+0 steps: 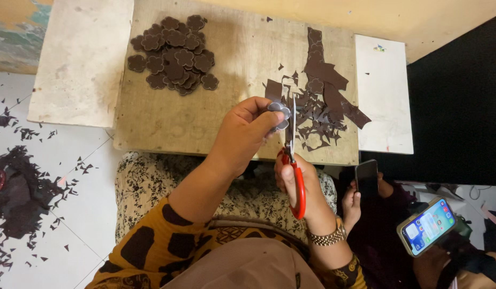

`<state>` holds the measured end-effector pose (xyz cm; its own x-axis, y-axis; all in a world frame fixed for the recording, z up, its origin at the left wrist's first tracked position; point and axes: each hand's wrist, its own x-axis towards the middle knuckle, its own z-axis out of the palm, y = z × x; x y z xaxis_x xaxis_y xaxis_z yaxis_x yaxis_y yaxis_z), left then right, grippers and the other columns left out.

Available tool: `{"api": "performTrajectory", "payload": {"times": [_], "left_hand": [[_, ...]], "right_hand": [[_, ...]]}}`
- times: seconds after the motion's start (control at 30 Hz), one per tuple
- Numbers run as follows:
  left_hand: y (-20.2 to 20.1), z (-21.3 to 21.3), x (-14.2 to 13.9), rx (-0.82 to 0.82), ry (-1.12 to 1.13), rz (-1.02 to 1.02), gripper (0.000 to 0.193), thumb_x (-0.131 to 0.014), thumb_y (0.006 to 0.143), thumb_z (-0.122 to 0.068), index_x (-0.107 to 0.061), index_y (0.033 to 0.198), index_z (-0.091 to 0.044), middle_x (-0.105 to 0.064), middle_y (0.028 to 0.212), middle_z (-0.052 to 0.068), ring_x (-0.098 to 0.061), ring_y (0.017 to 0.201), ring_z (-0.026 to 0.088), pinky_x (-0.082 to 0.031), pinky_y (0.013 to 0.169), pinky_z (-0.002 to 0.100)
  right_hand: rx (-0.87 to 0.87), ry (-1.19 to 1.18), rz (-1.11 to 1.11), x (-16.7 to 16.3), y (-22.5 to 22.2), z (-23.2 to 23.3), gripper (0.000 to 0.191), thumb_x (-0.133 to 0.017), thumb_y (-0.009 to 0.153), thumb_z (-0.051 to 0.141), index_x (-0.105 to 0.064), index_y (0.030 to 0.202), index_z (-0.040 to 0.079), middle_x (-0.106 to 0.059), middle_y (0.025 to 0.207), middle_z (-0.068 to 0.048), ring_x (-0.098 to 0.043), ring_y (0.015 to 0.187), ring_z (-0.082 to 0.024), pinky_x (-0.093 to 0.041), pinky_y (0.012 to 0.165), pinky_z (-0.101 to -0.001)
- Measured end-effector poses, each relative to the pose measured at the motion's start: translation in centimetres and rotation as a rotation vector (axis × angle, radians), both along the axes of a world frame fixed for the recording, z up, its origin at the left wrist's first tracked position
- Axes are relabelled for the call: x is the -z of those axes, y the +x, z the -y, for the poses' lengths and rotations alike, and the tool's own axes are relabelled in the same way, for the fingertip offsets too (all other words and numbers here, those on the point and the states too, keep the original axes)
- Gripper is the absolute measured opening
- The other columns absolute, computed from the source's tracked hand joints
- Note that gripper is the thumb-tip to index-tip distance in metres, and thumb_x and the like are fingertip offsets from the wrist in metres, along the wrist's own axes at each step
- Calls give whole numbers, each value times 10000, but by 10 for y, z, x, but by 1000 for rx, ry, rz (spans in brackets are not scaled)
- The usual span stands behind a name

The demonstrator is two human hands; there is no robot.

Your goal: The person uses red-handled scissors to cut flower-shaped pieces from a dark brown sheet on a wooden table. They hold the sheet with one hand and cut along the outlines, placing finished pieces into a growing pile on the left.

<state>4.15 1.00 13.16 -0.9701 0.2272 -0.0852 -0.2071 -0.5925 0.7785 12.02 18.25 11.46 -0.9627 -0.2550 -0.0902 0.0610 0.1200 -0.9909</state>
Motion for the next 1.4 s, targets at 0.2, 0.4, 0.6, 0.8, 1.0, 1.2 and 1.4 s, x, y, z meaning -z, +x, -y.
{"api": "performTrajectory", "payload": {"times": [0.2,0.4,0.6,0.8,1.0,1.2,1.4], "left_hand": [[-6,-4,2,14,17,56,108,-685,941,-118,-658,1026,-57,-693,927,26,-663,797,85,-529,679,237],[-6,-7,7,-5,59,-108,158,-710,976,-41,-671,1121,9,-671,950,37,-608,815,95,-511,727,250],[-1,-5,-6,-24,-59,-173,259,-668,962,-36,-680,1213,23,-725,1102,17,-648,1022,62,-524,949,227],[15,-4,-30,-96,-96,-208,338,-672,940,-9,-620,1273,0,-693,1085,21,-643,980,78,-527,875,231],[24,-9,-34,-68,-247,-287,307,-698,964,1,-639,1265,13,-704,1088,60,-640,971,84,-540,861,223],[33,-16,-34,-47,-175,-306,272,-682,1005,-8,-608,1266,11,-700,1141,46,-653,998,77,-546,888,228],[41,-21,-41,-28,-163,-311,260,-687,1008,-20,-599,1251,8,-694,1144,34,-648,981,67,-558,859,236]], "right_hand": [[15,8,62,10,-8,-1,610,-497,945,692,-517,857,89,-455,641,37,-439,512,-81,-365,464,-235],[57,-26,91,13,-14,-4,587,-502,985,632,-543,1042,48,-487,767,15,-459,633,-82,-394,562,-232],[-84,36,-48,-4,-3,-10,720,-481,969,730,-554,1137,33,-525,875,-17,-502,735,-107,-443,649,-249],[-135,-37,-59,-22,8,-6,797,-503,947,764,-526,1238,22,-527,988,-37,-499,828,-116,-459,714,-261],[-141,44,-121,-26,15,-11,764,-485,941,785,-553,1140,51,-527,918,-9,-524,784,-103,-466,699,-253],[-102,15,-113,-25,27,-18,669,-535,992,709,-541,1136,56,-518,955,-7,-473,825,-104,-434,742,-256],[-101,-39,-151,-28,34,-20,522,-602,1015,567,-532,1130,63,-528,987,-10,-484,850,-110,-458,766,-265]]}}
